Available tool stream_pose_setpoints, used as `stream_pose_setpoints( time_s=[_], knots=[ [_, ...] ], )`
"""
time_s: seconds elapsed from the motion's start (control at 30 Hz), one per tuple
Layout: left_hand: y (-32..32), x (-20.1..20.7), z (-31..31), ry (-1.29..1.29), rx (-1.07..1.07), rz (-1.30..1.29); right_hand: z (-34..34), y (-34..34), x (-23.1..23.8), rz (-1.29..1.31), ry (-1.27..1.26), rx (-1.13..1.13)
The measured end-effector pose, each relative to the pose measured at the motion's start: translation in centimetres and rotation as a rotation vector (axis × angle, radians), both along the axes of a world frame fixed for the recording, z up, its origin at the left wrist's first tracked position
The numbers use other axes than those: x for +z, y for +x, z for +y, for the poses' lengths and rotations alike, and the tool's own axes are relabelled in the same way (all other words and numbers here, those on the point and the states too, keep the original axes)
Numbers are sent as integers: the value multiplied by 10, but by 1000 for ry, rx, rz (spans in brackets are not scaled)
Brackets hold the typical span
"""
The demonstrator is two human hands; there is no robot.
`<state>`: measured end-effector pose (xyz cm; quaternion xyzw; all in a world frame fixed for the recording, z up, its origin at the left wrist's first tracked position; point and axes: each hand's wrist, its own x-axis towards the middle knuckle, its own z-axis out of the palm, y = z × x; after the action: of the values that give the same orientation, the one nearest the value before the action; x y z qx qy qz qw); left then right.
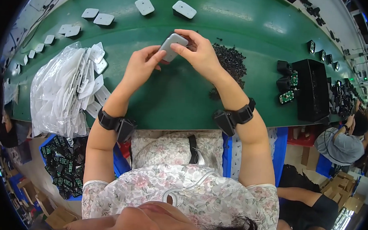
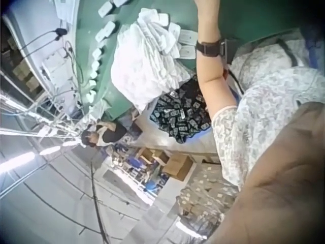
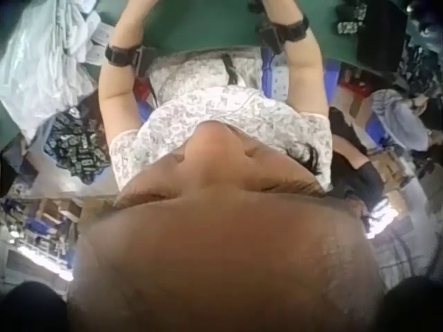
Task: The person picks up a white plastic base and a black screw, inserts the screw into the base, and then fits the base onto a black plastic housing before placing the assembled unit on the workbench.
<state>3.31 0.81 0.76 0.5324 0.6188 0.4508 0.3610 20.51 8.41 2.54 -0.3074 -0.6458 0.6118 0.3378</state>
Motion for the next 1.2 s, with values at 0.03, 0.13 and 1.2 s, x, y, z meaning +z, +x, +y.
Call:
stream_pose_setpoints(
  time_s=[0.03,0.13,1.2],
  knots=[
    [3,-3,0,8,-13,-147,0,1,0,2,7,7],
    [14,-7,1,5,-51,-329,-2,1,0,55,20,-22],
    [-155,21,-14,22,167,1274,190,96,-22,-564,574,-464]
  ],
)
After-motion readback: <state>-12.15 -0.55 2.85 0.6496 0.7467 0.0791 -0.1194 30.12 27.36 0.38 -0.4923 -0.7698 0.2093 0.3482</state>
